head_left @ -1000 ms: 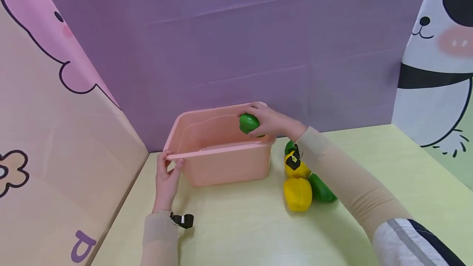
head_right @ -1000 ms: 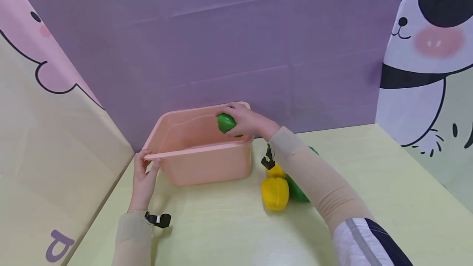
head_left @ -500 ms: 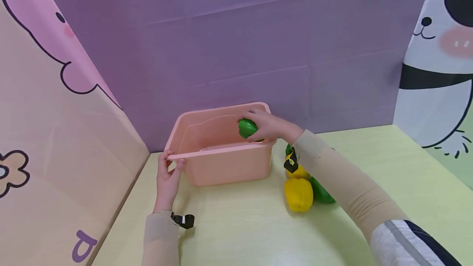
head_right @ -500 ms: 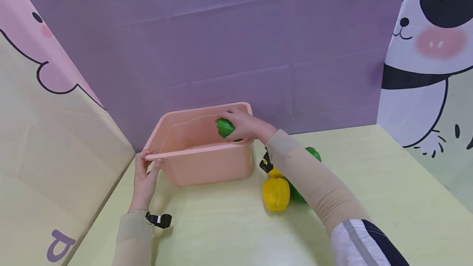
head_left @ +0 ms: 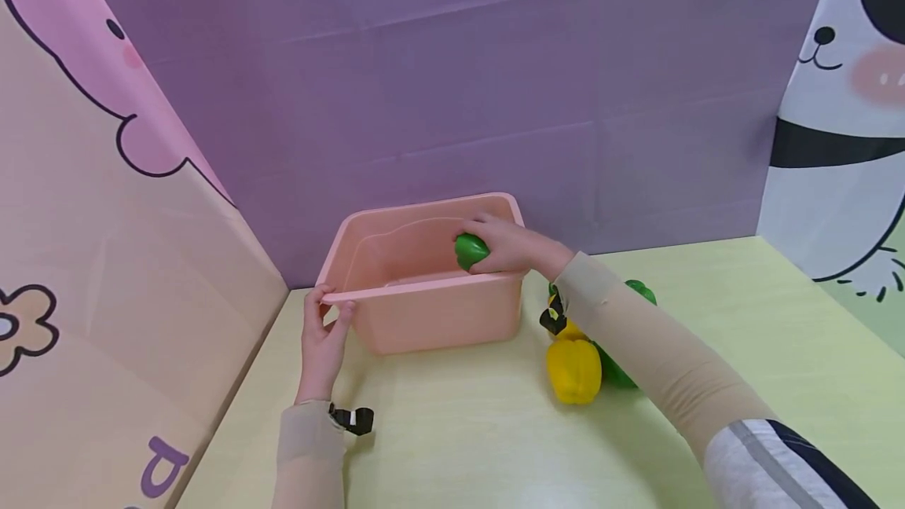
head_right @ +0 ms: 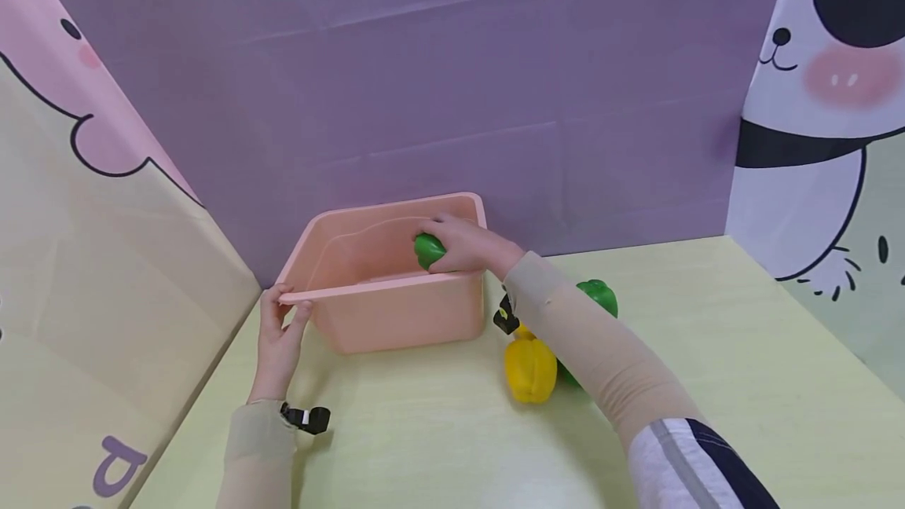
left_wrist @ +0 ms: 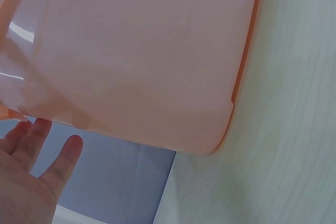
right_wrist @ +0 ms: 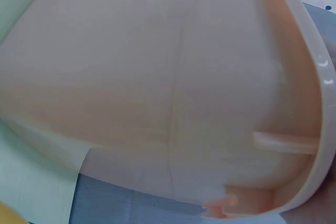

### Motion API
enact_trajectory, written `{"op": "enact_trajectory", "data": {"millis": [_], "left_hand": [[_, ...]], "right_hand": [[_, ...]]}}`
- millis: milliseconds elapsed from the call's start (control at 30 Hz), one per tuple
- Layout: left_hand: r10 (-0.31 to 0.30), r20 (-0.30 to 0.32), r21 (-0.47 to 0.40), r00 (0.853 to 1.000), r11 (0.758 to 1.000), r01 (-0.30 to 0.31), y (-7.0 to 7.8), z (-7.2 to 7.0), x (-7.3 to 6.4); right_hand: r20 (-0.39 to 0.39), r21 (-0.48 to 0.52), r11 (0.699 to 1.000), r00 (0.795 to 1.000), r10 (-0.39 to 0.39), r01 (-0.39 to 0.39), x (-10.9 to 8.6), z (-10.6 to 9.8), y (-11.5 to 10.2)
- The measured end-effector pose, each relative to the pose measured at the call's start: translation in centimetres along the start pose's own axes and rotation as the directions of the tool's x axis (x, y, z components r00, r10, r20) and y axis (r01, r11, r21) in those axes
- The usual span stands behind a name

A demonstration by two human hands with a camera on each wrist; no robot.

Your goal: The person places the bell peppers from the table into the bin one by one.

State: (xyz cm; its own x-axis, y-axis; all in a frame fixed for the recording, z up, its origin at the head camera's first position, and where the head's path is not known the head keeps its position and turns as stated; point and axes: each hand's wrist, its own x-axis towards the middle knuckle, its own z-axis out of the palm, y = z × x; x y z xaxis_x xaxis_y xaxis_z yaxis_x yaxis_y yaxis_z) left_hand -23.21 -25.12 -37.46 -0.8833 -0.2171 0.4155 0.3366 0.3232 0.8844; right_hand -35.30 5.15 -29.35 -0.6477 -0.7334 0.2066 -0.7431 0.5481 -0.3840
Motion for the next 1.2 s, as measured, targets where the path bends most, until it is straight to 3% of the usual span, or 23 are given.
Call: {"op": "enact_trajectory", "data": {"millis": [400, 633, 700, 867, 1100, 1200], "left_hand": [[0.023, -0.010, 0.006, 1.000, 1.000, -0.023, -0.6, 0.0, -0.3], [0.052, -0.045, -0.012, 0.998, 0.999, -0.053, -4.1, -0.3, 0.6], [0.063, -0.048, -0.021, 0.997, 0.998, -0.065, -4.2, -0.3, 0.7], [0.063, -0.041, -0.028, 0.997, 0.998, -0.064, -3.5, -0.3, 0.9], [0.052, -0.025, 0.000, 0.998, 0.999, -0.052, -0.4, -0.4, 0.0], [0.042, -0.026, 0.006, 0.999, 0.999, -0.042, 0.2, -0.5, -0.3]], "right_hand": [[0.047, -0.057, 0.998, 0.998, 0.041, -0.038, 0.3, 1.0, 0.2], [0.045, -0.087, 0.996, 0.999, 0.020, -0.016, 0.5, 1.0, -0.1], [0.039, -0.094, 0.996, 0.999, 0.014, -0.011, 0.6, 0.9, -0.2], [0.019, -0.105, 0.995, 1.000, 0.001, 0.001, 0.6, 0.7, -0.3], [0.011, -0.117, 0.993, 1.000, -0.001, 0.003, 0.5, 0.6, -0.6], [0.019, -0.128, 0.992, 1.000, 0.011, -0.008, 0.5, 0.6, -0.8]]}}
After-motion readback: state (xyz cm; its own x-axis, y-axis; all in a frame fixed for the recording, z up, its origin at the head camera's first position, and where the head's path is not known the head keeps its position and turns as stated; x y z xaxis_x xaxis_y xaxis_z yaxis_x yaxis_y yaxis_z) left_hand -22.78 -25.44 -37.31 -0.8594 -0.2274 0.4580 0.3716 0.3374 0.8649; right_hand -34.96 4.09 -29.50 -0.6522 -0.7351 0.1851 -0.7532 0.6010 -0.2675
